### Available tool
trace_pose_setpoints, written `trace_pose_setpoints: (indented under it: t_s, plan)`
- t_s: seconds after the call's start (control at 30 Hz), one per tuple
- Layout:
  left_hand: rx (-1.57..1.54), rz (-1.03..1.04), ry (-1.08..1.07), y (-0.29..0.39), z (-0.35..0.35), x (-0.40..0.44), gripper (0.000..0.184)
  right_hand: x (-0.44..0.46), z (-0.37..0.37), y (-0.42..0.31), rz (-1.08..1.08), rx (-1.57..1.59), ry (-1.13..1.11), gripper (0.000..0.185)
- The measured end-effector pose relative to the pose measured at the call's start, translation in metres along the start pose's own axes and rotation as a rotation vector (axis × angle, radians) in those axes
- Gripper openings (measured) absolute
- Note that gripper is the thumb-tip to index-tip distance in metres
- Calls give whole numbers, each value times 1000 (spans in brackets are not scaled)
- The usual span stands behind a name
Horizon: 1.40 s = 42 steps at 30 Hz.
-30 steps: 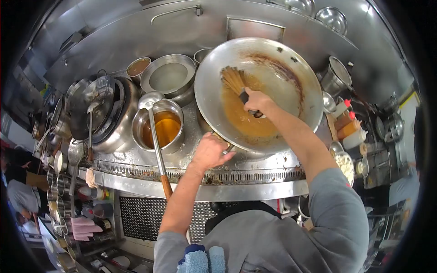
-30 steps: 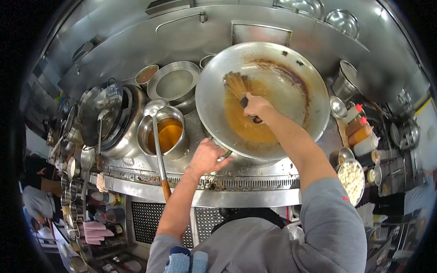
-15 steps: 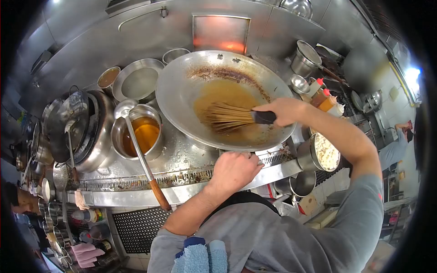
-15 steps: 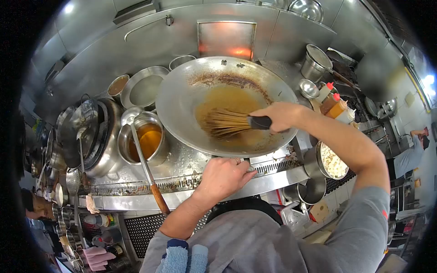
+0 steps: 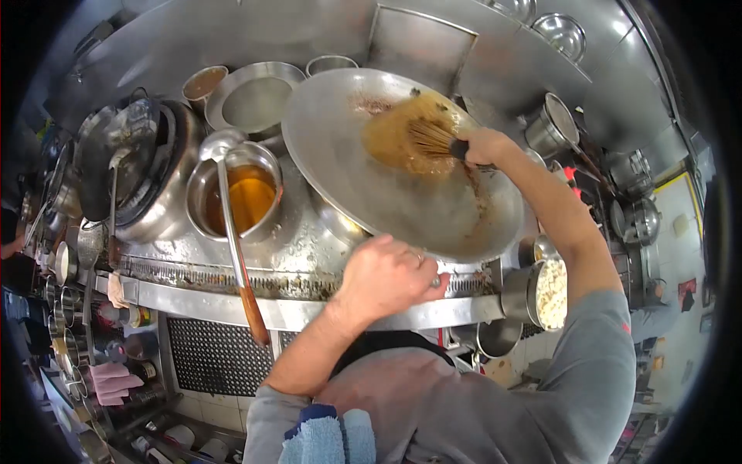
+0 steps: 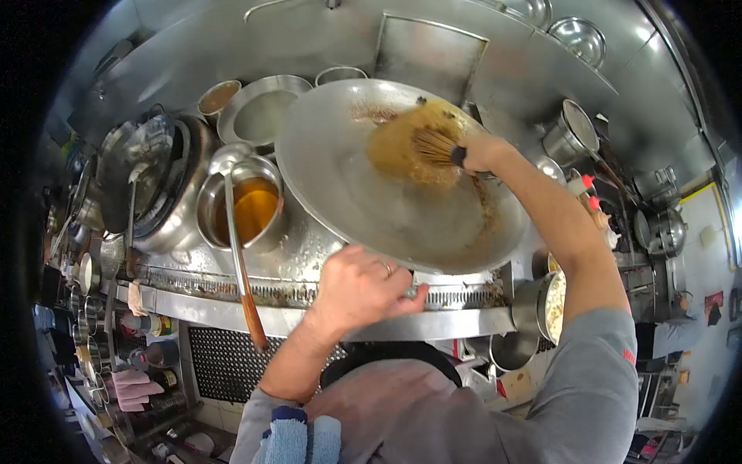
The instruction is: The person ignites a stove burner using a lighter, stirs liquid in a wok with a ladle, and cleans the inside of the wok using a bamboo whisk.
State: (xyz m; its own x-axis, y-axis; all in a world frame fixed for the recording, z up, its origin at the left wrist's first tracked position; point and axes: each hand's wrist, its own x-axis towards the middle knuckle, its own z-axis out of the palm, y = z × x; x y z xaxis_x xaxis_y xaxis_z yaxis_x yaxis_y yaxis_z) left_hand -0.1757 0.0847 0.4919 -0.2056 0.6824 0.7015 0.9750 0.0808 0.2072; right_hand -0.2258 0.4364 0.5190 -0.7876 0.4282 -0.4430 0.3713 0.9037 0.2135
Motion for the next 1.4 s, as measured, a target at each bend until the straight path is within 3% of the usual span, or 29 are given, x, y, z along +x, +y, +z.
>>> trace_pose_setpoints:
  t_s: [0.07,0.13,0.23,0.4,0.53,0.63,0.73,0.87,0.97,1.03,1.1,1.17,1.27,1.4]
  plan:
    - [-8,-4,36,1,3,1,33,-26,14,-21,-59,84,13,56]
    - [-12,-34,24,1,2,-1,33,-28,57,-2,-135,68,125,69]
    - [-43,-30,57,0,5,-3,33,-63,77,36,-176,83,42,83]
    - [-13,-32,80,0,13,-8,37,-88,20,52,-11,-157,-62,82]
    - [-11,-19,18,-1,8,-7,33,16,23,16,28,-87,189,74]
    - [-23,-38,-11,0,8,-8,34,-9,32,-3,-62,-12,196,74]
    - [-36,-30,35,-1,12,-10,34,-27,76,25,-138,-14,126,79]
    - [-43,-41,-1,-1,10,-12,34,-99,56,59,-135,-45,-35,84]
    - [-46,-57,-45,-4,9,-20,34,-76,37,79,-87,-112,40,84]
    - [-27,-67,-61,-14,7,-23,34,-16,46,70,-52,-104,205,79]
    - [-33,-64,-92,-22,3,-28,34,11,39,19,8,54,232,79]
    - [-30,-41,-109,-30,-2,-27,32,38,61,-2,-106,144,260,80]
    - [-43,-38,-53,-40,-11,-28,29,3,67,-36,-147,184,178,82]
    - [-14,-32,4,-52,-29,-19,25,-73,55,-18,-204,78,24,82]
